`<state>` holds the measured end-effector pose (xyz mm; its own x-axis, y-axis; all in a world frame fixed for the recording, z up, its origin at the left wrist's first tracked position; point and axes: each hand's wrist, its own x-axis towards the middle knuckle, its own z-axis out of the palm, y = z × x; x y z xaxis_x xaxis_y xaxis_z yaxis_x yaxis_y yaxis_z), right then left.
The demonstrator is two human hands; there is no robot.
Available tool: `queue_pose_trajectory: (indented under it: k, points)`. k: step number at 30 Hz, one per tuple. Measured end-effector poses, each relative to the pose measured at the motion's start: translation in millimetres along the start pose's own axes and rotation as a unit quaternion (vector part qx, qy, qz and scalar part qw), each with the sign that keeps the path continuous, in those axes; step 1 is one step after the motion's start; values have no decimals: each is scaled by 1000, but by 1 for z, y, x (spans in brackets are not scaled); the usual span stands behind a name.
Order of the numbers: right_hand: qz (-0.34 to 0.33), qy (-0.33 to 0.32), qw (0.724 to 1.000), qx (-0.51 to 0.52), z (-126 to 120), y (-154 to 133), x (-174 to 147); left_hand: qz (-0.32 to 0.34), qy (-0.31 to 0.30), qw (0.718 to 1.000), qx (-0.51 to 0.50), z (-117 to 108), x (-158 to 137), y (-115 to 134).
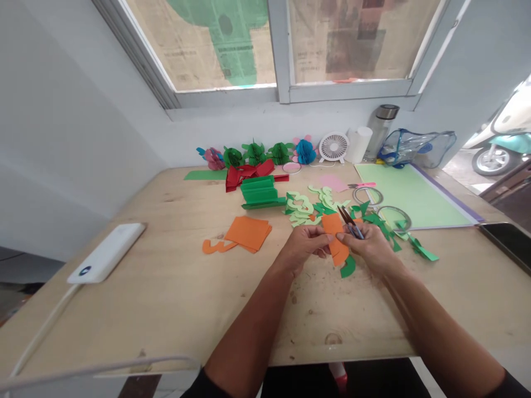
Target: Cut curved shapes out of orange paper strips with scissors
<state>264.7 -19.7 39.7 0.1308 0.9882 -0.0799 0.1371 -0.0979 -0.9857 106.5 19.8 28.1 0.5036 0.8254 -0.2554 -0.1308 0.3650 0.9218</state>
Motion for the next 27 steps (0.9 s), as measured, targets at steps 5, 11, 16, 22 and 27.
queue_pose_trajectory:
  k: [5,11,16,22,27]
  points:
    - [-13,1,1000,6,1,1,0,27,13,1000,-8,3,1,-2]
    - [-18,18,998,55,0,3,-3,48,39,998,-22,2,0,-1]
    - [-71,-24,994,77,-4,4,-8,58,72,994,-62,-4,-1,4]
    - [-67,-71,995,-7,-4,3,-6,48,61,990,-122,-7,-5,10]
    - [-71,-87,993,-35,-4,-2,-7,42,60,986,-150,-7,-5,13]
